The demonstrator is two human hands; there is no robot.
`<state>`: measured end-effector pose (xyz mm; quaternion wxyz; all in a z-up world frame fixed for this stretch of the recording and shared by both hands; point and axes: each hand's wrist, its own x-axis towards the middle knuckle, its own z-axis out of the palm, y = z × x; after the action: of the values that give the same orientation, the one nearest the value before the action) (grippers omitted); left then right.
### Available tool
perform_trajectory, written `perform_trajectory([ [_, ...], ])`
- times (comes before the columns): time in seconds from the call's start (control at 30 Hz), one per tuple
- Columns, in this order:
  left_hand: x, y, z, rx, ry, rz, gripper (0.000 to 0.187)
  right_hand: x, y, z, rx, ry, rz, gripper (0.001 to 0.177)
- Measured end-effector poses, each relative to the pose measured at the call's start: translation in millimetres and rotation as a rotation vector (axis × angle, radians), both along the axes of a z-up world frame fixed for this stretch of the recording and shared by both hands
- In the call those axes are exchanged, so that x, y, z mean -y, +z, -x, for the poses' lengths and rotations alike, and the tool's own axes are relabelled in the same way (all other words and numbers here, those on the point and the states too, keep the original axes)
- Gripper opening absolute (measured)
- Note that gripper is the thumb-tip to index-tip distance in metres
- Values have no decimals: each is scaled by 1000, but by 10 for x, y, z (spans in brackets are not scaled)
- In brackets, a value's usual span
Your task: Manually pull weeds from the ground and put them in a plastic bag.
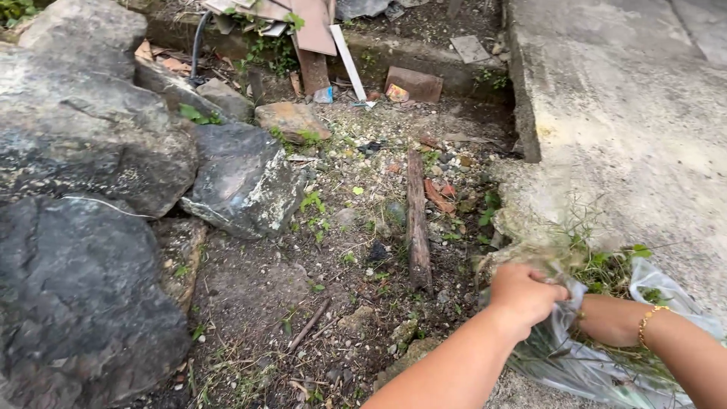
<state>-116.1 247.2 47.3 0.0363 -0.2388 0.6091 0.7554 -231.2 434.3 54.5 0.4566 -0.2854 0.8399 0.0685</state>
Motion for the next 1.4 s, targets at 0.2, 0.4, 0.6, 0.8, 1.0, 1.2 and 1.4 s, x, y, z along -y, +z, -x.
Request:
perform_trajectory([
  [0.2, 960, 212, -56, -128, -266, -94, 26, 528, 1087, 195, 42, -314, -146, 70],
  [0.4, 2918, 249, -283, -1, -387, 91, 44, 1421, 1718, 1163, -212, -287, 67, 80],
  [0.6, 4048, 40, -714, 171, -453, 1587, 37, 3775, 1959, 81, -334, 214, 132, 52],
  [0.8, 4291, -318, -882, 140, -875, 1991, 40, 4752, -505, 310, -319, 389, 374, 44],
  [1.0, 4222, -1483, -1119, 348, -842, 1705, 63, 4808, -2009, -247, -138, -83, 721, 35],
  [1.2, 4209, -958, -979, 701, -934, 1417, 116, 5032, -2484, -439, -108, -453, 728, 35],
  [1.4, 4252, -1453, -983, 727, -847, 1466, 88, 5307, -2669, -529, -211, -296, 777, 34],
])
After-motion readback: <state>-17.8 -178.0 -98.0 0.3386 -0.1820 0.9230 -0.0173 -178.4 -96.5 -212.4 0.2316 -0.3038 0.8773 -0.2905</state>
